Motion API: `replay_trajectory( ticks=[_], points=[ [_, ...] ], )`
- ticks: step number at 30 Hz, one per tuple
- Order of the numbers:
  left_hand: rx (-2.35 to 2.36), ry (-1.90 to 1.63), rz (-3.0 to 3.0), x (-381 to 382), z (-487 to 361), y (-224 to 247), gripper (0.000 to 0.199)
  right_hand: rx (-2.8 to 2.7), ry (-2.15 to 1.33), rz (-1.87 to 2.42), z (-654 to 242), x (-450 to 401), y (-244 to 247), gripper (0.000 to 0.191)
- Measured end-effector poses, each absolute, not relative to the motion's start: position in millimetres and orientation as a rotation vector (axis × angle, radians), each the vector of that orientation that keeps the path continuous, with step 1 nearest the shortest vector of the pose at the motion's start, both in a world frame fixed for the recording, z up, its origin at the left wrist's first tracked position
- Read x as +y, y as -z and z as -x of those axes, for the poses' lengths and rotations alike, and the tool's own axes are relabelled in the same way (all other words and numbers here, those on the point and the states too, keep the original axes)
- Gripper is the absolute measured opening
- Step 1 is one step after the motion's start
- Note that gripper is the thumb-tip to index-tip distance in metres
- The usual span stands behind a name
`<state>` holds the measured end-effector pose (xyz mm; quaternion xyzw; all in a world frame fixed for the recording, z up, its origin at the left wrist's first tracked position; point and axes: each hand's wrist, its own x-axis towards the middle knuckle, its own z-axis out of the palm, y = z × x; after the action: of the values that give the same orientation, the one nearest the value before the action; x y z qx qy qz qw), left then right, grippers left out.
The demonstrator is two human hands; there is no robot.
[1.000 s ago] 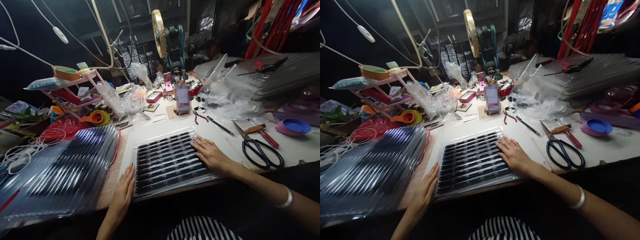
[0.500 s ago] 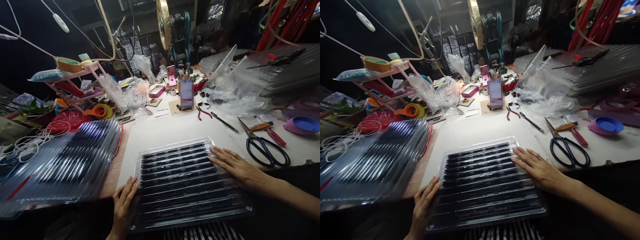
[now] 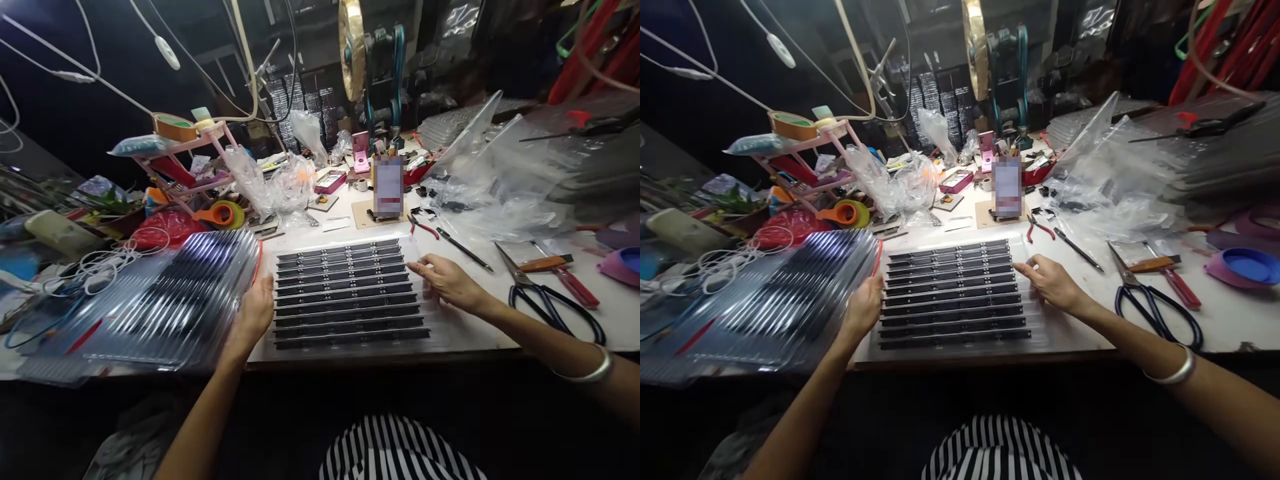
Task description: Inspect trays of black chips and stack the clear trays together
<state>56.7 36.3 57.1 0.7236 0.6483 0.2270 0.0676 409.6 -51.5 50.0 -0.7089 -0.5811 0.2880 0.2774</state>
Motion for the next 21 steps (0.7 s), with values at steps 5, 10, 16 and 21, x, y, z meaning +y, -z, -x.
replay_trajectory(
  ticks=[5,10,16,21],
  points=[
    [2.048,-0.281,-2.302,40,-62,-36,0.050,-1.755,-0.601,2.129,-424,-37,-24,0.051],
    [2.000,-0.125,-2.467,33,-80,-37,0.050,-2.115,0.044,2.017,-407,-37,-18,0.055],
    [1.478,0.015,-2.676,25,-117,-29,0.070,-2.569,-0.051,1.476,-355,-18,-9,0.063],
    [1.399,0.005,-2.730,26,-119,-28,0.075,-2.577,-0.186,1.422,-330,3,-16,0.079]
  ],
)
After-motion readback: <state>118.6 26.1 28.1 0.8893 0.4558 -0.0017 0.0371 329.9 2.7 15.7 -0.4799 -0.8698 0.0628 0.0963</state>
